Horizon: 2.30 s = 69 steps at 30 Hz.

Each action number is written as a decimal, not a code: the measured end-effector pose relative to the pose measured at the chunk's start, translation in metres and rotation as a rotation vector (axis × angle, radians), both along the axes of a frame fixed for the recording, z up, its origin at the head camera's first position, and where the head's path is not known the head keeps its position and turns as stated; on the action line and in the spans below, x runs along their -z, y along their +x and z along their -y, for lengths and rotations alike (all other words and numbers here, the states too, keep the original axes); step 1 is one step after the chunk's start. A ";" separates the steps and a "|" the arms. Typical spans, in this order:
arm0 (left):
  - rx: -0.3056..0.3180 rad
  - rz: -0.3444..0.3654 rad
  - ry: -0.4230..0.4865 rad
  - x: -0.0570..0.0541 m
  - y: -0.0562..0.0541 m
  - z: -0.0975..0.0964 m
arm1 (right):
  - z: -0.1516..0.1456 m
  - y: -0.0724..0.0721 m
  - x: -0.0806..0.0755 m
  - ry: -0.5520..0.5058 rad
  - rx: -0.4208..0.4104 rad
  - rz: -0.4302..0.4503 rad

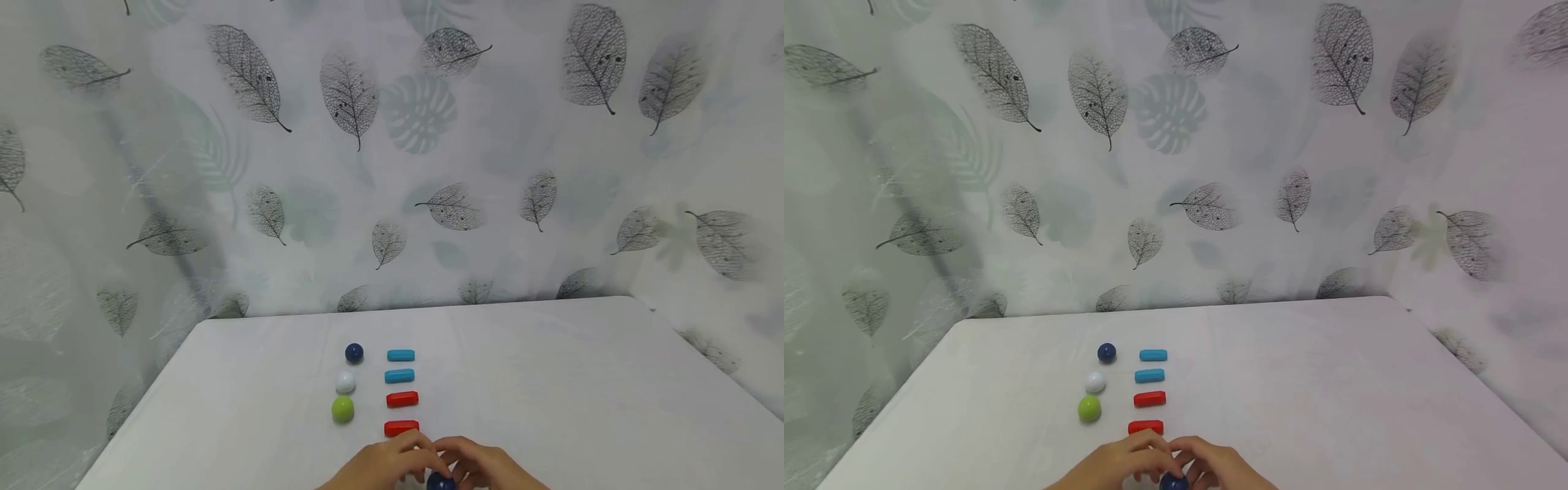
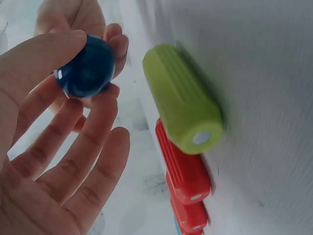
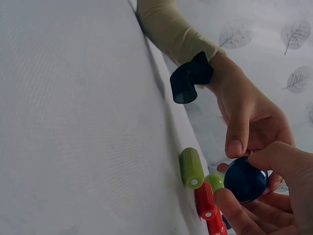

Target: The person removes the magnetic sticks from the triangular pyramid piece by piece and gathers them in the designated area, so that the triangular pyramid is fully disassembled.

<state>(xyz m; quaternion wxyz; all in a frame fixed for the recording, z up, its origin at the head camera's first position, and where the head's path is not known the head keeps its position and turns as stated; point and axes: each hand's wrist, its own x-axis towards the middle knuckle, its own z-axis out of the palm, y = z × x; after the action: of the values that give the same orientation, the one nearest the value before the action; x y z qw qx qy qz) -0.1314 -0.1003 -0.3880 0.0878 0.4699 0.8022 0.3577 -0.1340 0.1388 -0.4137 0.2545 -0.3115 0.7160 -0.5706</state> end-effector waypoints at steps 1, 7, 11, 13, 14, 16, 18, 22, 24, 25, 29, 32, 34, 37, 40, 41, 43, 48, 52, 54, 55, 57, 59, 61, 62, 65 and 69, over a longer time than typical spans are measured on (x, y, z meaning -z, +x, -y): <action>0.003 -0.002 0.002 0.001 0.001 0.000 | 0.001 0.000 0.000 -0.012 -0.003 0.007; 0.014 -0.020 -0.024 0.005 0.005 -0.005 | 0.004 0.002 0.002 -0.012 -0.006 0.043; 0.019 -0.099 -0.064 0.007 0.005 -0.003 | 0.004 0.003 0.004 0.053 -0.018 0.043; 0.015 -0.103 -0.070 0.008 0.005 0.000 | 0.003 0.003 0.005 0.088 -0.020 0.024; 0.011 -0.094 -0.071 0.008 0.005 0.003 | 0.002 0.003 0.006 0.094 -0.023 0.004; -0.012 -0.063 -0.069 0.007 0.004 0.009 | -0.002 0.001 0.006 0.095 -0.032 -0.039; -0.032 -0.023 -0.066 0.006 0.004 0.015 | -0.006 0.000 0.007 0.094 -0.037 -0.070; -0.080 0.044 -0.085 0.004 0.001 0.027 | -0.013 -0.004 0.008 0.091 -0.045 -0.105; -0.103 0.063 -0.082 0.004 0.001 0.033 | -0.015 -0.006 0.009 0.089 -0.049 -0.121; -0.118 0.061 -0.079 0.004 0.001 0.036 | -0.016 -0.006 0.010 0.085 -0.055 -0.137; -0.210 0.097 -0.062 0.004 0.000 0.049 | -0.018 -0.009 0.013 0.058 -0.070 -0.172; -0.295 0.110 -0.082 0.005 -0.001 0.058 | -0.018 -0.010 0.015 0.042 -0.077 -0.187; -0.341 0.091 -0.108 0.006 -0.002 0.064 | -0.019 -0.010 0.016 0.034 -0.079 -0.191; -0.382 0.052 -0.161 0.008 -0.005 0.071 | -0.020 -0.010 0.017 0.023 -0.082 -0.182; -0.390 0.033 -0.193 0.009 -0.008 0.075 | -0.021 -0.011 0.018 0.011 -0.088 -0.180; -0.388 0.028 -0.201 0.009 -0.009 0.076 | -0.022 -0.011 0.018 0.007 -0.089 -0.178; -0.387 0.042 -0.220 0.009 -0.010 0.078 | -0.022 -0.010 0.018 -0.001 -0.093 -0.179; -0.382 0.098 -0.265 0.007 -0.013 0.083 | -0.023 -0.011 0.018 -0.001 -0.091 -0.173; -0.391 0.143 -0.273 0.007 -0.014 0.085 | -0.023 -0.011 0.019 0.011 -0.079 -0.157; -0.415 0.185 -0.278 0.007 -0.013 0.085 | -0.023 -0.011 0.019 0.016 -0.075 -0.150; -0.431 0.208 -0.281 0.006 -0.013 0.085 | -0.023 -0.011 0.019 0.016 -0.075 -0.149; -0.461 0.245 -0.290 0.006 -0.013 0.084 | -0.023 -0.011 0.019 0.015 -0.074 -0.154; -0.489 0.279 -0.293 0.006 -0.012 0.083 | -0.023 -0.010 0.019 0.014 -0.074 -0.160; -0.502 0.293 -0.297 0.006 -0.012 0.084 | -0.024 -0.010 0.018 0.012 -0.075 -0.168; -0.505 0.296 -0.299 0.006 -0.012 0.084 | -0.024 -0.009 0.018 0.011 -0.074 -0.168; -0.505 0.306 -0.304 0.004 -0.012 0.086 | -0.025 -0.008 0.018 0.010 -0.075 -0.174; -0.484 0.286 -0.312 0.002 -0.013 0.089 | -0.025 -0.009 0.019 0.003 -0.077 -0.182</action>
<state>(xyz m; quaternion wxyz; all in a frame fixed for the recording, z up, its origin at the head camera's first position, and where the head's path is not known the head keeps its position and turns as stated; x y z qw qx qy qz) -0.1445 -0.1890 -0.3897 0.1831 0.1911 0.9154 0.3033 -0.1429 0.1637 -0.4325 0.2105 -0.3892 0.7244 -0.5286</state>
